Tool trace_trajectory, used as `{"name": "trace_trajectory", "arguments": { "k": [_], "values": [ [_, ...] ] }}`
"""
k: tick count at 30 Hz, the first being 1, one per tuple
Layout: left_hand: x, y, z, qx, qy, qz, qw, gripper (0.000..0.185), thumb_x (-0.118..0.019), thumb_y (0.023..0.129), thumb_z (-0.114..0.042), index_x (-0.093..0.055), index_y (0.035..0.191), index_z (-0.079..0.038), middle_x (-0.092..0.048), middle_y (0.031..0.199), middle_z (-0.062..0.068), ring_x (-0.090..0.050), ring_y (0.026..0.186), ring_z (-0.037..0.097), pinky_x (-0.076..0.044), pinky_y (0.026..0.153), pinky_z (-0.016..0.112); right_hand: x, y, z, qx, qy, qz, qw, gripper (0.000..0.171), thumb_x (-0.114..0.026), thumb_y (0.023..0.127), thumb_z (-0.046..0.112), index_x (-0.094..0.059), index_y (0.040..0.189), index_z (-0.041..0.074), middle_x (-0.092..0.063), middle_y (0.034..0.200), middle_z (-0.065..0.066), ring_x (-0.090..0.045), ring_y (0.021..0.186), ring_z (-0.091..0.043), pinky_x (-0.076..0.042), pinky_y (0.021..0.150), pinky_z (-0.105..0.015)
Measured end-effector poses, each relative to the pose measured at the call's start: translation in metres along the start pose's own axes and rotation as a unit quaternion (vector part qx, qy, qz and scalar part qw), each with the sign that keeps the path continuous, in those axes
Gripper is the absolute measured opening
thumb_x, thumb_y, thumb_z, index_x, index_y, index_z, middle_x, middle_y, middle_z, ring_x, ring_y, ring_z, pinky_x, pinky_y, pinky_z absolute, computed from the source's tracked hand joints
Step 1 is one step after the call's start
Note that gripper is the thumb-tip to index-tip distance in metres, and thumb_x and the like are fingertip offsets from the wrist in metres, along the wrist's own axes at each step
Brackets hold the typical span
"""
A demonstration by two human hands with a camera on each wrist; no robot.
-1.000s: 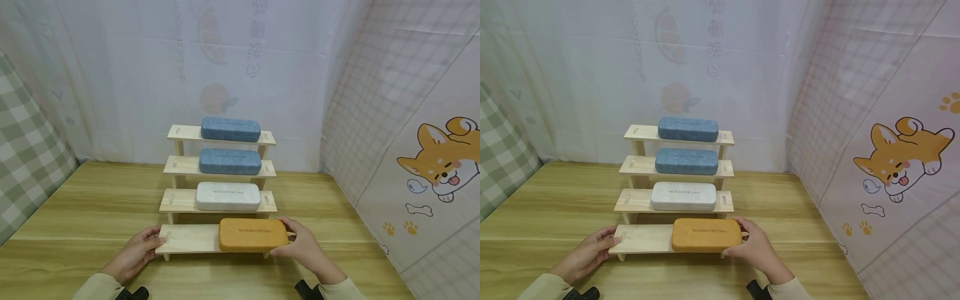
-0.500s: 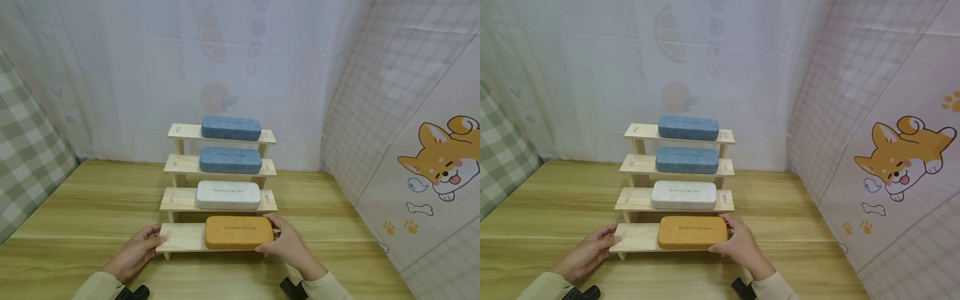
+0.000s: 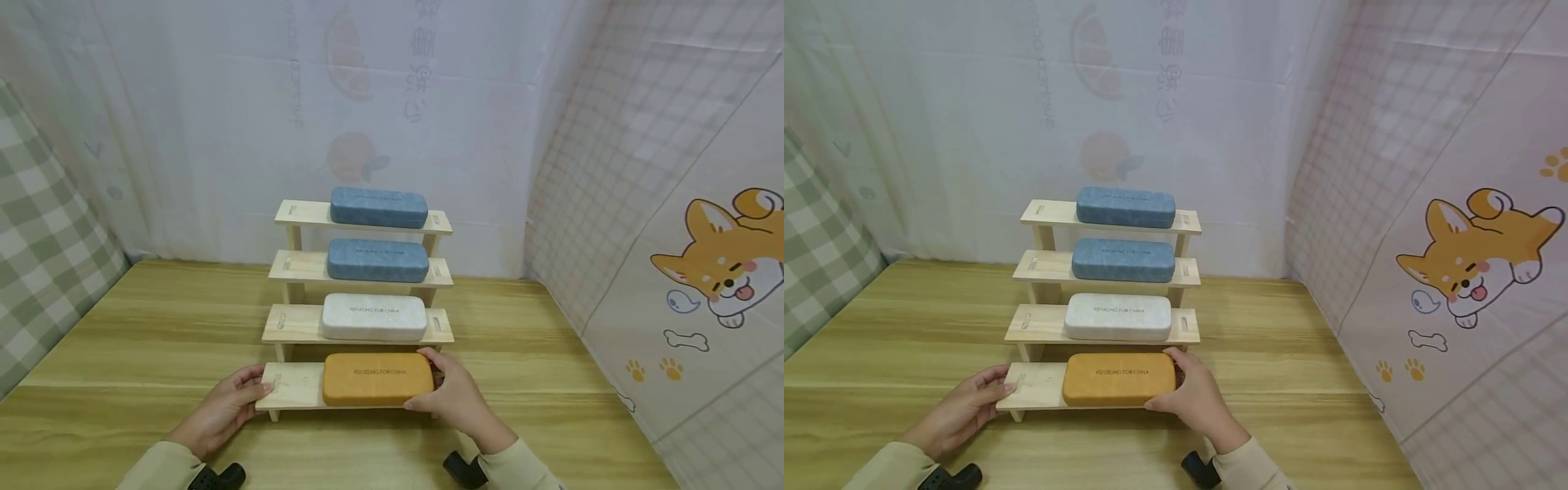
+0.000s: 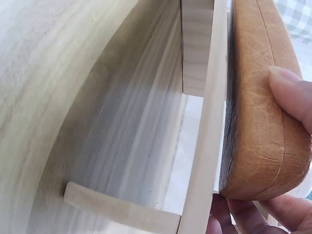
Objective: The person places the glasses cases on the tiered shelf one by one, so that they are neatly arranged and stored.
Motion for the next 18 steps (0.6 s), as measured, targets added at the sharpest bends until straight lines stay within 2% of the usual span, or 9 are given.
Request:
{"name": "trace_trajectory", "arguments": {
  "k": [5,11,18],
  "values": [
    [-0.0006,-0.0001,-0.0011,-0.002,0.005,-0.001,1.0000,0.073,-0.054,0.097,-0.011,-0.007,0.145,0.017,-0.046,0.131,0.021,-0.058,0.102,0.010,-0.052,0.087,0.027,-0.0018,0.0012,0.0018,-0.002,-0.004,0.005,1.000,0.087,-0.092,0.059,0.009,-0.050,0.135,-0.003,-0.055,0.111,-0.014,-0.060,0.088,-0.020,-0.054,0.071,-0.030],
    [-0.0007,-0.0002,-0.0003,-0.002,0.002,-0.006,1.0000,0.072,-0.053,0.098,-0.010,-0.007,0.145,0.018,-0.050,0.127,0.016,-0.058,0.101,0.010,-0.052,0.086,0.026,-0.0046,0.0025,0.0029,0.005,0.003,0.010,1.000,0.088,-0.091,0.059,0.007,-0.049,0.135,-0.006,-0.055,0.114,-0.016,-0.061,0.091,-0.021,-0.054,0.073,-0.029],
    [-0.0007,-0.0004,-0.0005,0.001,-0.002,-0.004,1.0000,0.072,-0.054,0.097,-0.010,-0.007,0.145,0.018,-0.050,0.125,0.015,-0.058,0.100,0.010,-0.052,0.085,0.026,-0.0071,0.0021,0.0022,0.008,-0.027,0.013,1.000,0.086,-0.092,0.059,0.012,-0.051,0.134,-0.003,-0.056,0.114,-0.015,-0.060,0.094,-0.022,-0.054,0.077,-0.032]
  ]
}}
Point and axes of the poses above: each hand's wrist, its own y-axis towards the middle knuckle, its own x-axis out of the back of the hand, z = x × y, the point moved 2 cm from there along y, towards the middle knuckle
